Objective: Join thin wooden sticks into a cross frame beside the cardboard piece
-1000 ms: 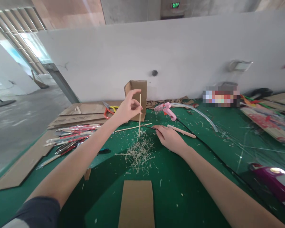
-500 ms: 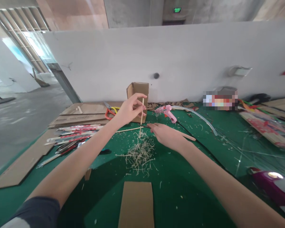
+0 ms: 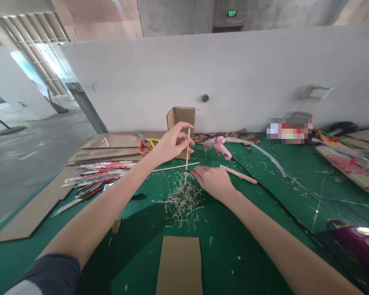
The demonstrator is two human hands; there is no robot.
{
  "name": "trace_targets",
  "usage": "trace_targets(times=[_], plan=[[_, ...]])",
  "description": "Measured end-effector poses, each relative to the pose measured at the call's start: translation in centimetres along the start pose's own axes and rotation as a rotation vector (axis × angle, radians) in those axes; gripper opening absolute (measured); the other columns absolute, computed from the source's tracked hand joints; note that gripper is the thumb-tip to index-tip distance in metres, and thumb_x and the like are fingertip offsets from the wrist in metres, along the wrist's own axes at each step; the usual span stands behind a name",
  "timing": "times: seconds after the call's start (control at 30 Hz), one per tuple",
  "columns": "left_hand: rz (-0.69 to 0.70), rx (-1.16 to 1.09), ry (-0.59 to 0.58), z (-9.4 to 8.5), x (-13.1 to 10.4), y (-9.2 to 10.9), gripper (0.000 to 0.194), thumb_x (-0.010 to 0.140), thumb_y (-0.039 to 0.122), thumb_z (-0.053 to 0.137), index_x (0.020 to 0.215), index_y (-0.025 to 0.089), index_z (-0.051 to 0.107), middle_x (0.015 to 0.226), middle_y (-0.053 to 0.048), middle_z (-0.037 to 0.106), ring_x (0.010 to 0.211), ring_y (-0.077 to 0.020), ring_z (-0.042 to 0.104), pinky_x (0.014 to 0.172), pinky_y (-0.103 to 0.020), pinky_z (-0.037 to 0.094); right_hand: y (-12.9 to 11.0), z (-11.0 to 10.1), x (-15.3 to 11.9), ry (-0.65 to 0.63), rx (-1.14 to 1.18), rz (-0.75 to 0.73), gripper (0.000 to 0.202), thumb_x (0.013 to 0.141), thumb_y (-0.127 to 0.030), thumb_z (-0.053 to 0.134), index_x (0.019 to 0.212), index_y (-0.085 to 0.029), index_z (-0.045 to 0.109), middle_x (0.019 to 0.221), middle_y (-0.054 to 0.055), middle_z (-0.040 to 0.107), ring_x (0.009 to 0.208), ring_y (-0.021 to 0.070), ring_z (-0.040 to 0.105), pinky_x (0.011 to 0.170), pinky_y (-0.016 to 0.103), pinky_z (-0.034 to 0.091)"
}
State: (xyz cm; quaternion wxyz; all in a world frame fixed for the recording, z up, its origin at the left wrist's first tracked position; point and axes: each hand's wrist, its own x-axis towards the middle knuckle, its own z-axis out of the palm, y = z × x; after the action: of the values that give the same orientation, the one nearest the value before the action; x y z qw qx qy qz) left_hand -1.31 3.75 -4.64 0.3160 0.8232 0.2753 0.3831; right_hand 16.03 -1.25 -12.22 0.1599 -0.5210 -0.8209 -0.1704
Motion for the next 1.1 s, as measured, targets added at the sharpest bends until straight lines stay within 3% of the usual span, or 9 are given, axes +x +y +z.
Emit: trace_targets(times=[0.2,0.37,0.53,0.7,0.87,1.1], plan=[[-0.025,-0.055,-0.024,-0.2,0.0,0.1,0.030,0.085,0.024,0.046,0.113,0.022,0.036,0.082,-0.003,0.062,0.071,-0.0167,0.067,0.066,-0.026,0.054,0.0,-0.7,0.6,0.039,-0.013,0.088,0.049,0.094,-0.042,0.016,0.091,-0.018,0.059,0.075,0.006,0.067,0.059,0.0131,0.058,0.048,0.024,0.016],[-0.062,-0.070,-0.005,-0.3,0.1,-0.1,0.030,0.084,0.024,0.045,0.113,0.021,0.035,0.081,-0.003,0.063,0.070,-0.0162,0.067,0.069,-0.027,0.054,-0.2,-0.3,0.0,-0.083,-0.033,0.002,0.048,0.093,-0.044,0.020,0.082,-0.019,0.059,0.065,0.003,0.065,0.052,0.0128,0.056,0.048,0.023,0.018],[-0.052,-0.050,-0.039,-0.4,0.1,0.1,0.031,0.085,0.024,0.043,0.114,0.020,0.035,0.085,-0.004,0.064,0.074,-0.0164,0.066,0.070,-0.027,0.053,-0.1,-0.3,0.1,-0.010,-0.044,0.084,0.049,0.094,-0.043,0.016,0.090,-0.019,0.059,0.072,0.005,0.066,0.057,0.0130,0.057,0.049,0.023,0.020],[-0.073,-0.050,-0.043,-0.5,0.1,0.2,0.031,0.086,0.024,0.041,0.115,0.020,0.033,0.086,-0.004,0.064,0.074,-0.0154,0.066,0.071,-0.027,0.052,-0.4,0.3,-0.5,-0.139,-0.030,-0.086,0.048,0.093,-0.044,0.021,0.081,-0.019,0.061,0.065,0.004,0.064,0.052,0.0113,0.055,0.049,0.023,0.021],[-0.046,-0.053,-0.052,-0.5,0.0,0.2,0.031,0.086,0.024,0.042,0.115,0.020,0.034,0.086,-0.005,0.064,0.075,-0.0160,0.066,0.071,-0.026,0.052,0.0,-0.4,0.2,-0.001,-0.048,0.062,0.049,0.094,-0.041,0.016,0.089,-0.018,0.059,0.071,0.005,0.065,0.055,0.0116,0.055,0.050,0.023,0.020],[-0.074,-0.048,-0.055,-0.3,-0.1,0.5,0.031,0.085,0.023,0.040,0.116,0.020,0.032,0.087,-0.004,0.063,0.074,-0.0139,0.065,0.072,-0.025,0.051,0.0,0.2,-0.6,-0.148,-0.035,-0.009,0.046,0.093,-0.044,0.021,0.088,-0.019,0.059,0.066,0.004,0.064,0.054,0.0117,0.055,0.050,0.022,0.023]])
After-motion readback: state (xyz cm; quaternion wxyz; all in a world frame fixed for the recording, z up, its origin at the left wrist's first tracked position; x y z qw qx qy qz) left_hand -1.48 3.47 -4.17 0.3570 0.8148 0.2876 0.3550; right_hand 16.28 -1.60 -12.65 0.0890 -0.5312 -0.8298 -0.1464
